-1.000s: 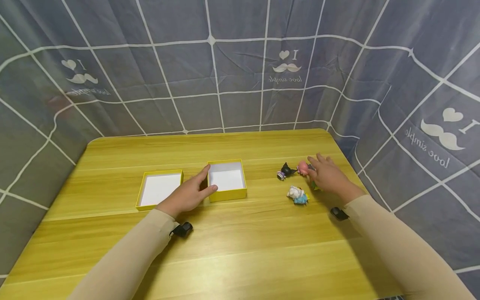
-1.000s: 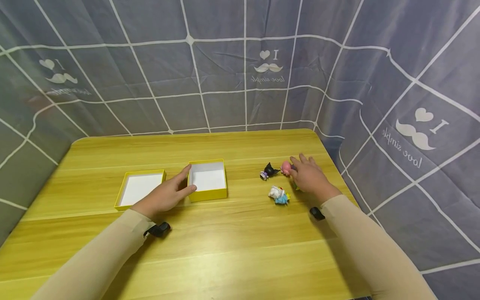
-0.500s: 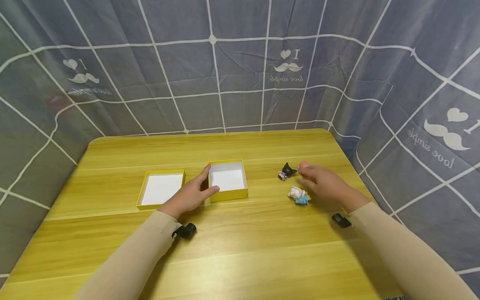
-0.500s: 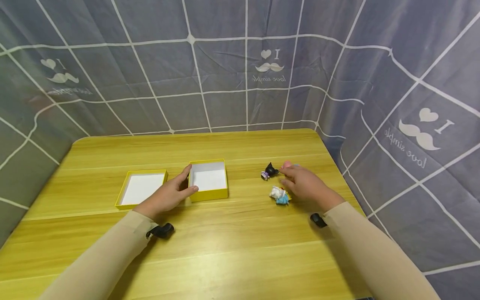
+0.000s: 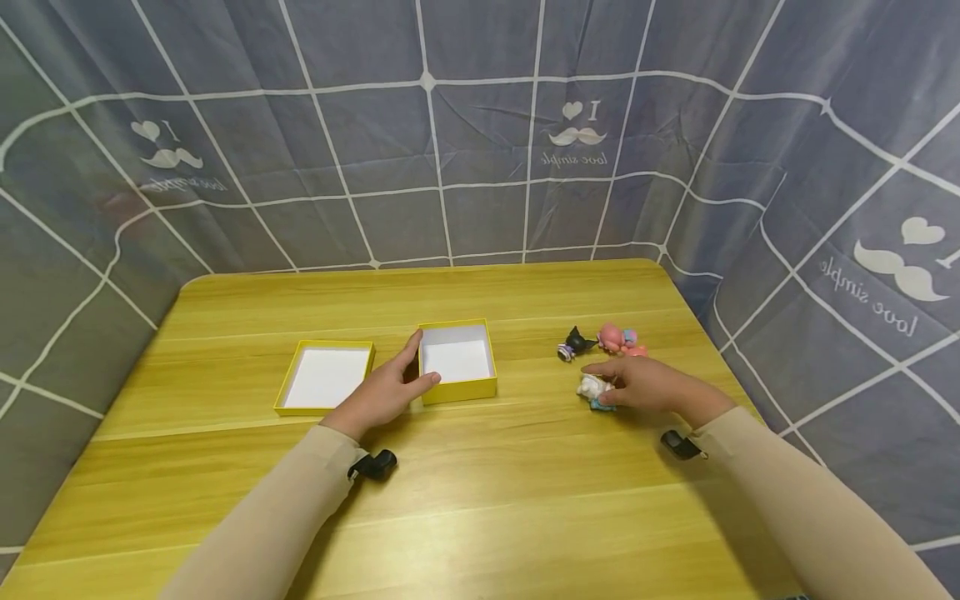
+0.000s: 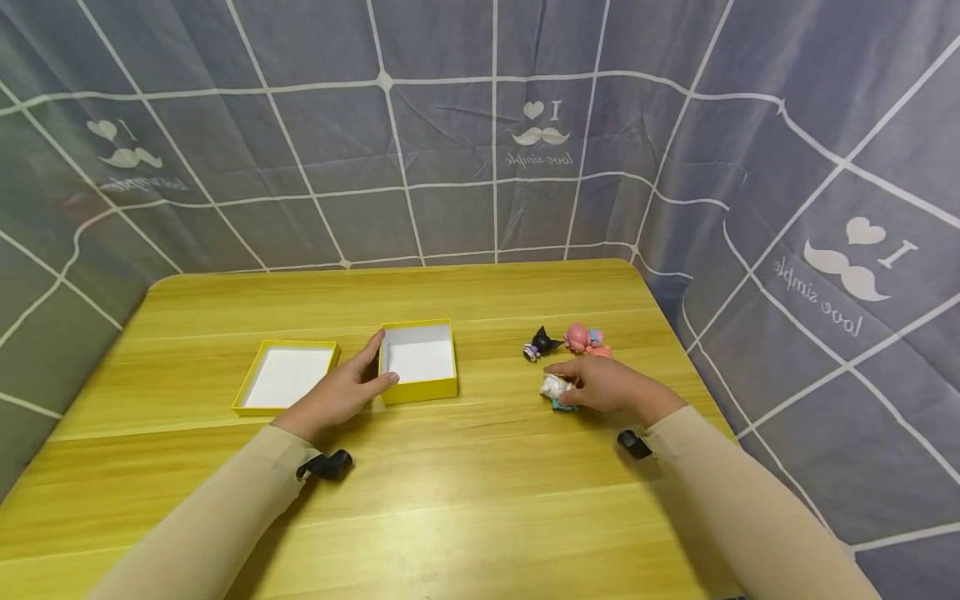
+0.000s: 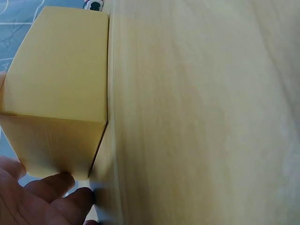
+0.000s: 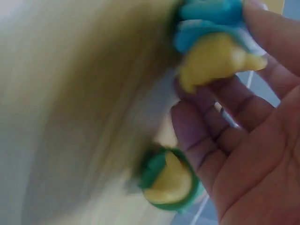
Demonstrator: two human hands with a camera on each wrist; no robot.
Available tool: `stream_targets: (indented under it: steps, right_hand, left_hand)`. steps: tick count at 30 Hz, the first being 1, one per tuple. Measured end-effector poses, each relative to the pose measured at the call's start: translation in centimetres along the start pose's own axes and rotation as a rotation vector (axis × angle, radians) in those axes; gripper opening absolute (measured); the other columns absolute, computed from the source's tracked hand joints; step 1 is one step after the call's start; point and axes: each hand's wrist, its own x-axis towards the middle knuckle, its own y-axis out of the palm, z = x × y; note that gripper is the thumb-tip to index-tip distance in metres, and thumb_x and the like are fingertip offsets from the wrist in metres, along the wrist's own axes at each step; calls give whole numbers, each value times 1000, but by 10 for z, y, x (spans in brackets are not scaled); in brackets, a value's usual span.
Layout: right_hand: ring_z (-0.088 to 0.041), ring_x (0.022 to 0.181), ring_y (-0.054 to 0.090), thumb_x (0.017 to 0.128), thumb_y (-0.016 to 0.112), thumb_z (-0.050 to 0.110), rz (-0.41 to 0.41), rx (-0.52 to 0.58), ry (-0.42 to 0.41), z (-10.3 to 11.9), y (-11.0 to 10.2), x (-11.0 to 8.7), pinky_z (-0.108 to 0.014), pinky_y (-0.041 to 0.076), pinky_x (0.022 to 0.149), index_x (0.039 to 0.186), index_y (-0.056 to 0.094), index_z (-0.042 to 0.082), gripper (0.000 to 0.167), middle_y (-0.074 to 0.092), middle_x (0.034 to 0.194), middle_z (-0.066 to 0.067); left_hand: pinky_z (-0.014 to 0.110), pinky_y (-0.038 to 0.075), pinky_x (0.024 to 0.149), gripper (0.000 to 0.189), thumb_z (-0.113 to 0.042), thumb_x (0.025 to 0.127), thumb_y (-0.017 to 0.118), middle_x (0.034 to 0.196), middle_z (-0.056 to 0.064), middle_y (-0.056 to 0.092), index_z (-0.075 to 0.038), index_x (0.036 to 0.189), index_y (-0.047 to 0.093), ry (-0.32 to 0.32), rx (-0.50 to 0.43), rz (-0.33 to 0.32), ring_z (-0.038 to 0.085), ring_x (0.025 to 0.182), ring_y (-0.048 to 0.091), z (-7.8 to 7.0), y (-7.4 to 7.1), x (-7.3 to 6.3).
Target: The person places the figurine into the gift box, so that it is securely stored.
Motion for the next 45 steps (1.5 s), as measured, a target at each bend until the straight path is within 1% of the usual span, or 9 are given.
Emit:
stream_targets:
  steps: [2, 10, 19, 25, 31, 34, 37, 41, 45]
  right_hand:
    - [-11, 98, 61, 97, 77, 27, 0, 4, 2, 1, 1, 1, -30, 52, 86, 144, 64, 4, 54, 73, 131, -13]
    - [-13, 86, 58, 93, 81, 21, 8, 46, 25, 13, 0, 7, -28, 49, 77, 136, 66, 5, 49, 71, 103, -4]
    - [-13, 82, 55, 93, 81, 17, 9, 97, 35, 14, -1, 7, -26, 48, 74, 134, 66, 5, 46, 68, 94, -2]
    - [-14, 84, 55, 95, 80, 19, 36, 115, 57, 13, 0, 7, -27, 48, 77, 139, 63, 2, 51, 69, 99, -4]
    - [-14, 88, 57, 96, 77, 25, 60, 75, 53, 15, 6, 7, -31, 49, 83, 147, 58, 0, 60, 69, 127, -16]
    - [-15, 91, 58, 96, 77, 26, 40, 73, 58, 16, 9, 11, -33, 50, 86, 148, 58, 1, 60, 68, 131, -17]
    - [-16, 90, 58, 94, 78, 25, -12, 112, 65, 17, 11, 16, -33, 50, 84, 145, 59, 2, 59, 70, 117, -12]
    - [-17, 88, 59, 90, 78, 20, -79, 189, 51, 23, 10, 23, -30, 51, 79, 137, 61, 4, 52, 66, 105, -9]
    - [-16, 84, 59, 88, 76, 17, -116, 246, 44, 36, 5, 29, -28, 52, 75, 123, 60, 8, 40, 64, 106, -10]
  left_hand:
    - [66, 26, 126, 89, -56, 106, 56, 178, 8, 10, -37, 170, -3, -3, -6, 1, 44, 159, 24, 1, 0, 0]
    - [66, 25, 126, 89, -58, 106, 54, 178, 9, 8, -37, 169, -4, 2, -10, -10, 46, 159, 23, 3, 0, -1]
    - [64, 24, 127, 90, -60, 104, 56, 178, 6, 8, -39, 169, -3, -3, -34, -25, 43, 160, 22, 2, 0, 0]
    - [63, 23, 128, 89, -59, 105, 57, 178, 1, 8, -42, 168, -3, -8, -69, -18, 40, 161, 21, 3, 2, 0]
    - [64, 23, 128, 89, -58, 105, 57, 178, 3, 8, -44, 168, -3, -12, -80, -13, 41, 161, 21, 4, 4, 0]
    - [64, 23, 128, 89, -58, 105, 57, 178, 5, 9, -42, 169, -3, -12, -72, -15, 42, 160, 22, 5, 5, 0]
    - [65, 23, 127, 88, -57, 105, 57, 178, 4, 9, -42, 169, -2, -14, -72, -14, 43, 160, 22, 5, 6, 0]
    - [65, 24, 127, 88, -57, 105, 57, 178, 4, 9, -43, 168, -3, -19, -72, -12, 43, 160, 22, 5, 6, -1]
    - [65, 24, 127, 88, -57, 105, 57, 178, 5, 10, -42, 169, -2, -19, -67, -15, 43, 160, 23, 6, 6, -1]
